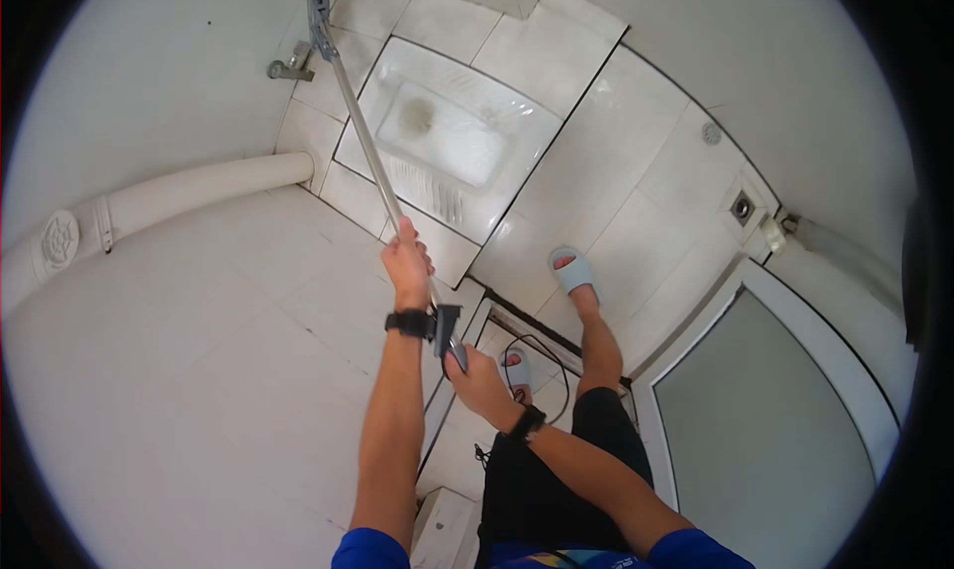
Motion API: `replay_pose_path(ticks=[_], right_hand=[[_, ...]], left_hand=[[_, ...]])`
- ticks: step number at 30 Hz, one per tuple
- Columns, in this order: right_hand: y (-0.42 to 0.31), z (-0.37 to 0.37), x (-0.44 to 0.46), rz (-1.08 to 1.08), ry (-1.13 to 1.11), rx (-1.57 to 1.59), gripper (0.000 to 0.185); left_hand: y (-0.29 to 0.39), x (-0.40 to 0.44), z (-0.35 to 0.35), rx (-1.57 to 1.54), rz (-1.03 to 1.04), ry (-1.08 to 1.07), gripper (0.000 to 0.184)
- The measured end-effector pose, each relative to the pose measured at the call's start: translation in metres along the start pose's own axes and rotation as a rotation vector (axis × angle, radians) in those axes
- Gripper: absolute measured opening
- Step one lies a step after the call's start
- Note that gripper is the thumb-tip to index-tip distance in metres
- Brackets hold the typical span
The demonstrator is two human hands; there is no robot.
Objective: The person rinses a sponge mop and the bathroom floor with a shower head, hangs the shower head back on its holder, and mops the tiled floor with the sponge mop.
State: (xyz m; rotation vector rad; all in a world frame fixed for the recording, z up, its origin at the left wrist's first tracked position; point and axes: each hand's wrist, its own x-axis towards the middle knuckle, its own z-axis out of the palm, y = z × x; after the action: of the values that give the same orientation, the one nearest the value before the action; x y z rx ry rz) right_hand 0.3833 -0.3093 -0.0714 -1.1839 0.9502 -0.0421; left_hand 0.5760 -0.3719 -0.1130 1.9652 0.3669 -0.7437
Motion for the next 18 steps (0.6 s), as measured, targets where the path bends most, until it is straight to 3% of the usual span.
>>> replay_pose_path(ticks=[4, 7, 9, 10, 12, 18], right_hand=[[-0.028, -0.063, -0.092, -0.112, 0.026, 0.002, 0.034], [-0.06, -0.102, -0.16, 0.017, -0.131, -0.001, 0.032], [-0.107, -0.129, -0.206, 0.51, -0.284, 0.288, 0.027], [-0.111, -0.138, -0.229, 0.497, -0.279, 0.268, 0.027], [-0.107, -0.148, -0.273, 0.68, -0.368, 0.641, 0.024], [-0.052, -0.116, -0.366, 0.706, -0.355, 0.928, 0.028]], left_hand=[[0.001, -0.103, 0.008, -0.077, -0.007, -0.077, 0.041], [0.004, -0.179, 0.003, -0.19, -0.076, -0.19, 0.036], [-0.007, -0.221, -0.002, -0.231, -0.118, -0.249, 0.033], [-0.013, -0.245, -0.006, -0.225, -0.112, -0.272, 0.032], [-0.029, -0.286, -0.012, -0.235, -0.086, -0.308, 0.032], [-0.122, -0.338, -0.051, -0.2, -0.131, -0.495, 0.034]])
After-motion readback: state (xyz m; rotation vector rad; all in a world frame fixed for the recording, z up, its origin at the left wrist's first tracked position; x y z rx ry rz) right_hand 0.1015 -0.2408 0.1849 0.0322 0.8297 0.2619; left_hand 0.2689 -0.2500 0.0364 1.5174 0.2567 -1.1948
